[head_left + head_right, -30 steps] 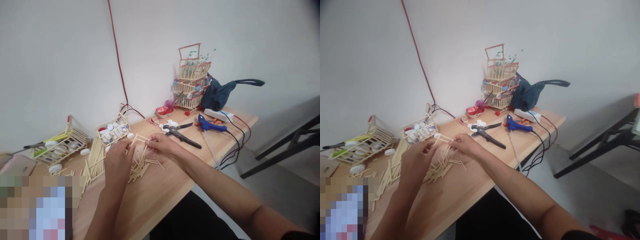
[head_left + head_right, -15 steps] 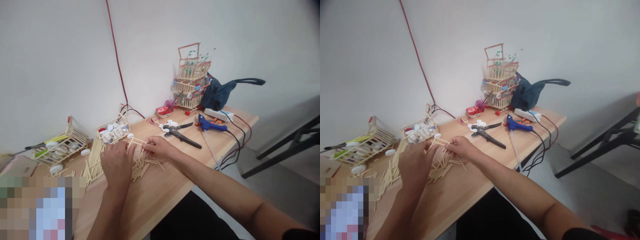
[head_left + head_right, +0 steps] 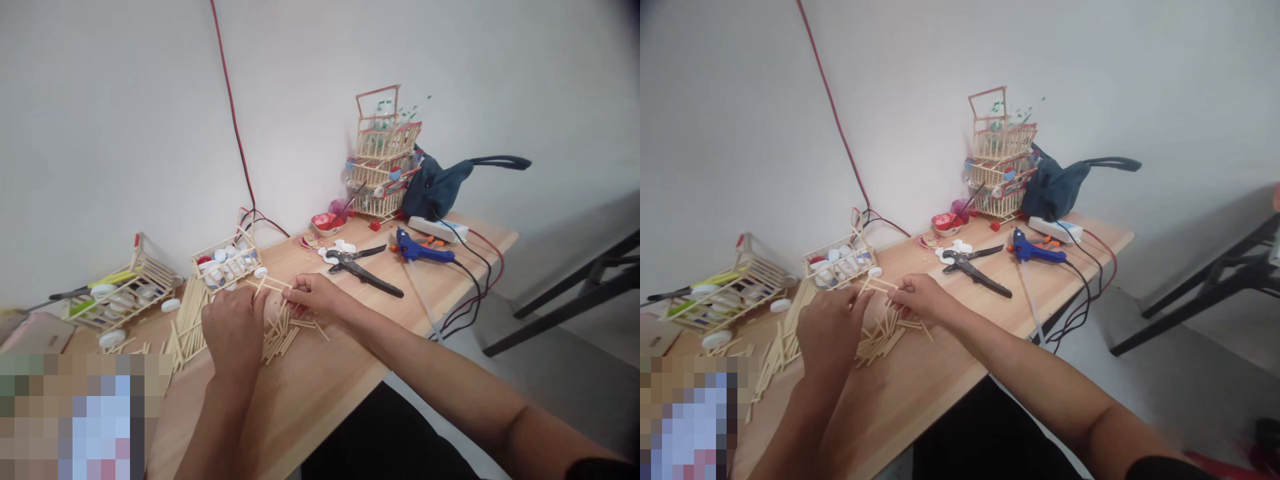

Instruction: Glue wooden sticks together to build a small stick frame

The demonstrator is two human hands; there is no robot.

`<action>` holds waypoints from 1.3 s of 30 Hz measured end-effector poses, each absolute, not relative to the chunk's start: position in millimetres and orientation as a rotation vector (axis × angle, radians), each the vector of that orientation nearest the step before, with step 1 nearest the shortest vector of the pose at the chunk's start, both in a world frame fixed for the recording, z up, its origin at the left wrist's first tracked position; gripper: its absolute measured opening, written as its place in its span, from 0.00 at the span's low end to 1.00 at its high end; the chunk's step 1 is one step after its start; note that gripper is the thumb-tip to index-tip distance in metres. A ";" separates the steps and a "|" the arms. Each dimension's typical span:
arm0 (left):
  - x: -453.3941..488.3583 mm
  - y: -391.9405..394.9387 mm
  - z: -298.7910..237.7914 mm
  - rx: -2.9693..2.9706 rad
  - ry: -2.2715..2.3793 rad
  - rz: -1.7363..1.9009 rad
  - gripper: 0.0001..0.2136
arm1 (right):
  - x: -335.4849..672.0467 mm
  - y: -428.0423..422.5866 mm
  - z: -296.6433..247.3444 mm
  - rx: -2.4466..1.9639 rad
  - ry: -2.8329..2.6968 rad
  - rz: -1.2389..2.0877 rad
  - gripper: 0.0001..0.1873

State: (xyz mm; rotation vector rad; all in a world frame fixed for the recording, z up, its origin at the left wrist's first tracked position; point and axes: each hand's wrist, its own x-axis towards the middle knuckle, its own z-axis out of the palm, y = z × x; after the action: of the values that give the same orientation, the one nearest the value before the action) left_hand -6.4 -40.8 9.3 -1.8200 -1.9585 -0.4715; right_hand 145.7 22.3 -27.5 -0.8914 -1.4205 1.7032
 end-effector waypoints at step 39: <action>-9.2 -40.4 15.5 -1.816 -1.673 -1.277 0.08 | 149.7 26.4 -21.2 -0.917 -1.461 1.384 0.11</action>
State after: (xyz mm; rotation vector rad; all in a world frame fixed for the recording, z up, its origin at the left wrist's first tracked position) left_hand -9.2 -40.4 15.5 -1.8157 -1.6734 -1.2774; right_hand 149.7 26.4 -21.2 -0.9173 -1.4609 1.3841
